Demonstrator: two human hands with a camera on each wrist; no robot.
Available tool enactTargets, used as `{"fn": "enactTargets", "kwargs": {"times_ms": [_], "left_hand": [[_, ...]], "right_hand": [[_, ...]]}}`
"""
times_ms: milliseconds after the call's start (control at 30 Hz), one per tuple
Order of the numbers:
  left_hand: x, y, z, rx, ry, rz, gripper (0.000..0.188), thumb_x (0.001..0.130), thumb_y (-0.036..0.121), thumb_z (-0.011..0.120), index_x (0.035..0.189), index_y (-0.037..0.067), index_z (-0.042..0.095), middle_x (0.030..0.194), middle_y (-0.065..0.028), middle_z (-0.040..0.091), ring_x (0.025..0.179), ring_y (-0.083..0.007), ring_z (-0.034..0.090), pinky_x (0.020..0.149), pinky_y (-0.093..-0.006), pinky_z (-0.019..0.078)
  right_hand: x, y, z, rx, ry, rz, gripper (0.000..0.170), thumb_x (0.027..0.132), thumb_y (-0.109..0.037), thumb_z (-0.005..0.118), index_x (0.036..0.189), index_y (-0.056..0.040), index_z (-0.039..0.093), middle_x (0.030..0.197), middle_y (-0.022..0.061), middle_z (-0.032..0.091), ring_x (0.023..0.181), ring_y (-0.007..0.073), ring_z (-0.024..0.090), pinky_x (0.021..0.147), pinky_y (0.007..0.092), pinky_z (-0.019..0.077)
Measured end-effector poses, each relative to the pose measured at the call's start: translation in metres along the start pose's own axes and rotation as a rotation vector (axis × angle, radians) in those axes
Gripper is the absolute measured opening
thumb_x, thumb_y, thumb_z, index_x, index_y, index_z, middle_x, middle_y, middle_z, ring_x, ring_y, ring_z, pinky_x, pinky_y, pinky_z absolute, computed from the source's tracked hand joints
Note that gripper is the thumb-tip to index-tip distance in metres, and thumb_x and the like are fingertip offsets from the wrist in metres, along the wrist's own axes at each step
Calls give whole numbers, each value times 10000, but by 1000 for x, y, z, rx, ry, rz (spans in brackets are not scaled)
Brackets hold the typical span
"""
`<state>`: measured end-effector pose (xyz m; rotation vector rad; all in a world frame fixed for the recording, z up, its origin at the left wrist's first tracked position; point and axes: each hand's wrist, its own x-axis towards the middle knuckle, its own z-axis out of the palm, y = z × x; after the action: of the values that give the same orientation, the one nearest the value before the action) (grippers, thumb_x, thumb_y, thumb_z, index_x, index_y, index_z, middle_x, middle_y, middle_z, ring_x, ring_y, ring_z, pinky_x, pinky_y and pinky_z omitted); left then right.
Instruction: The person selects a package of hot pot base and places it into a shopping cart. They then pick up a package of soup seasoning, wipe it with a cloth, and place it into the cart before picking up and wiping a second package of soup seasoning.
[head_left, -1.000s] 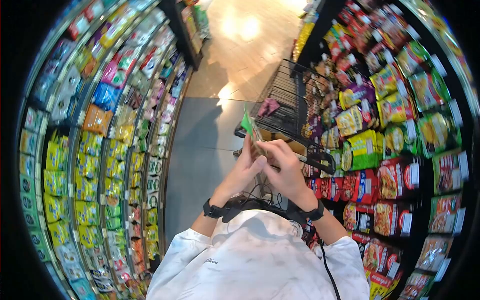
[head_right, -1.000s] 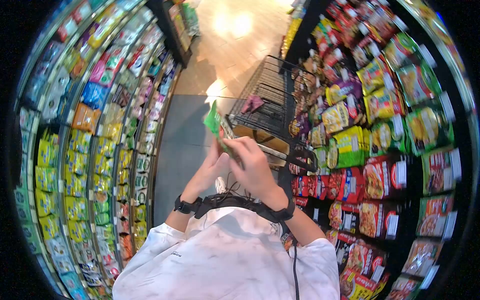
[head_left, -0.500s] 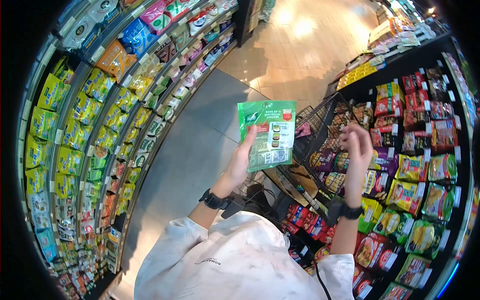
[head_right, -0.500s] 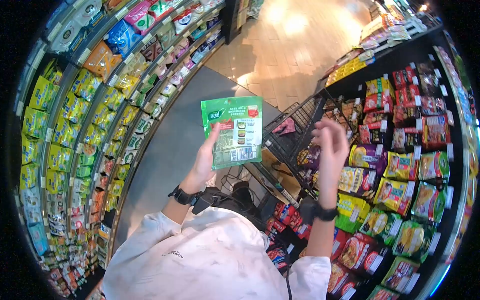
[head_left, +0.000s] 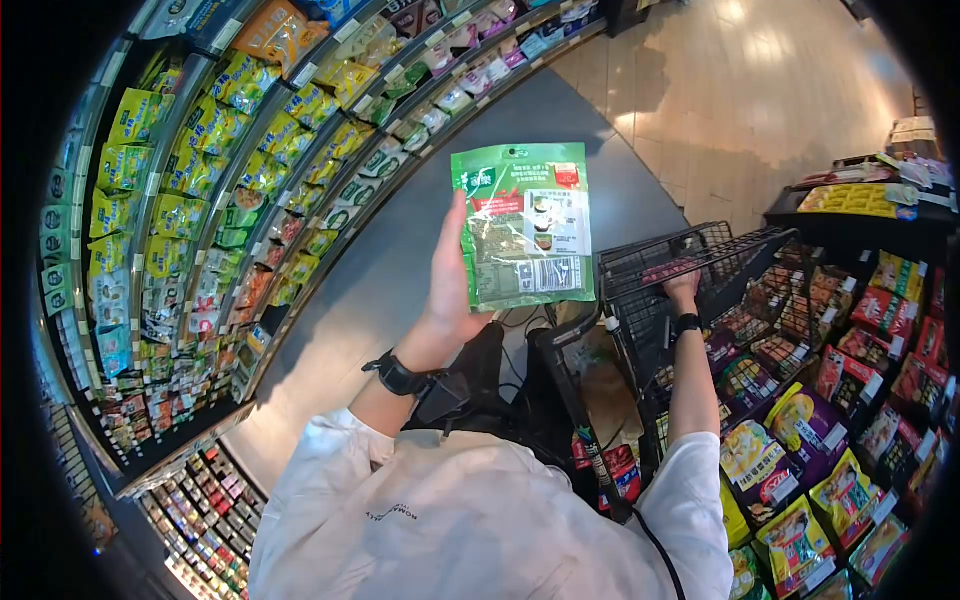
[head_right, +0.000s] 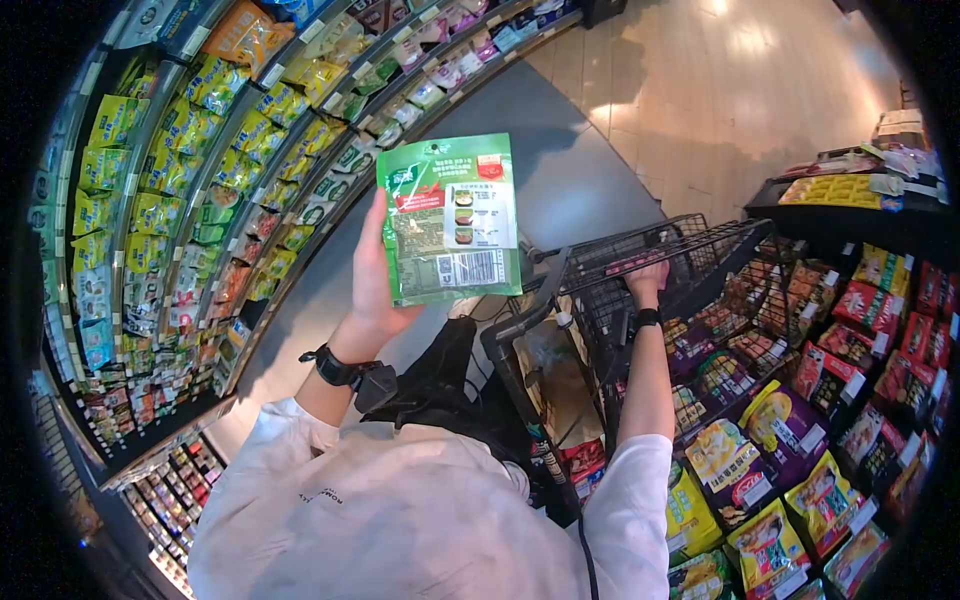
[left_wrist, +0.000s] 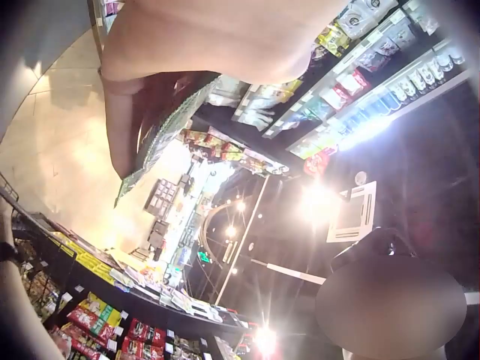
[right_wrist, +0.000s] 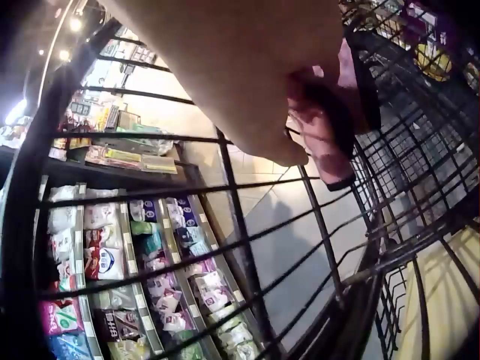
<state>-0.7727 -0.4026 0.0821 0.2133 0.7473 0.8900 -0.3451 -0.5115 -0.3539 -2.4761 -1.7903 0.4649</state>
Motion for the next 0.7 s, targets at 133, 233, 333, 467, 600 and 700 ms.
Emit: {"fn": "enactTargets", "kwargs": {"times_ms": [133, 233, 333, 467, 600, 700], "left_hand": [[11, -12, 1, 51, 148, 23, 574, 1033, 571, 399, 1366, 135, 571, 1279, -41, 654, 1130, -208, 653, 977, -403, 511], [14, -15, 3, 50, 171, 0, 567, 1029, 580, 399, 1365, 161, 580, 1285, -22, 650, 1131, -198, 651, 975, -401, 508], [10, -16, 9, 40, 170, 2, 572, 1028, 583, 399, 1366, 158, 578, 1288, -25, 648, 1144, -203, 644, 987, -400, 501], [-6, -10, 19, 34, 81, 74, 595, 1034, 588, 385, 1383, 136, 551, 1304, -49, 637, 1171, -215, 629, 1015, -398, 489], [-30, 4, 30, 173, -95, 212, 658, 1048, 601, 334, 1443, 93, 472, 1375, -74, 586, 1218, -213, 603, 1049, -384, 474], [-52, 22, 37, 273, -231, 207, 720, 1045, 630, 286, 1486, 75, 415, 1411, -95, 555, 1255, -220, 580, 1077, -389, 461]], "right_hand": [[-18, -11, 20, -197, 64, 0, 575, 873, -436, 639, 1282, -36, 587, 1240, 254, 618, 1237, 391, 524, 1146, 543, 294], [-39, -13, 19, -13, 371, 72, 510, 835, -291, 694, 1237, 7, 598, 1190, 257, 634, 1129, 406, 586, 1049, 491, 413], [-43, -34, -43, 414, 125, 406, 401, 762, -73, 741, 1140, 41, 671, 951, 189, 714, 856, 397, 665, 811, 423, 537], [-69, -25, -94, 882, 187, 462, 308, 797, -135, 749, 1053, 36, 729, 955, 98, 749, 876, 155, 672, 766, 327, 526], [-103, -26, -146, 1061, 499, 509, 270, 975, -195, 642, 1147, 12, 659, 1095, 119, 677, 950, 199, 663, 838, 322, 537], [-145, -63, -208, 1145, 679, 466, 310, 1039, -239, 570, 1237, -1, 555, 1270, 114, 575, 1138, 176, 582, 898, 310, 535]]}}
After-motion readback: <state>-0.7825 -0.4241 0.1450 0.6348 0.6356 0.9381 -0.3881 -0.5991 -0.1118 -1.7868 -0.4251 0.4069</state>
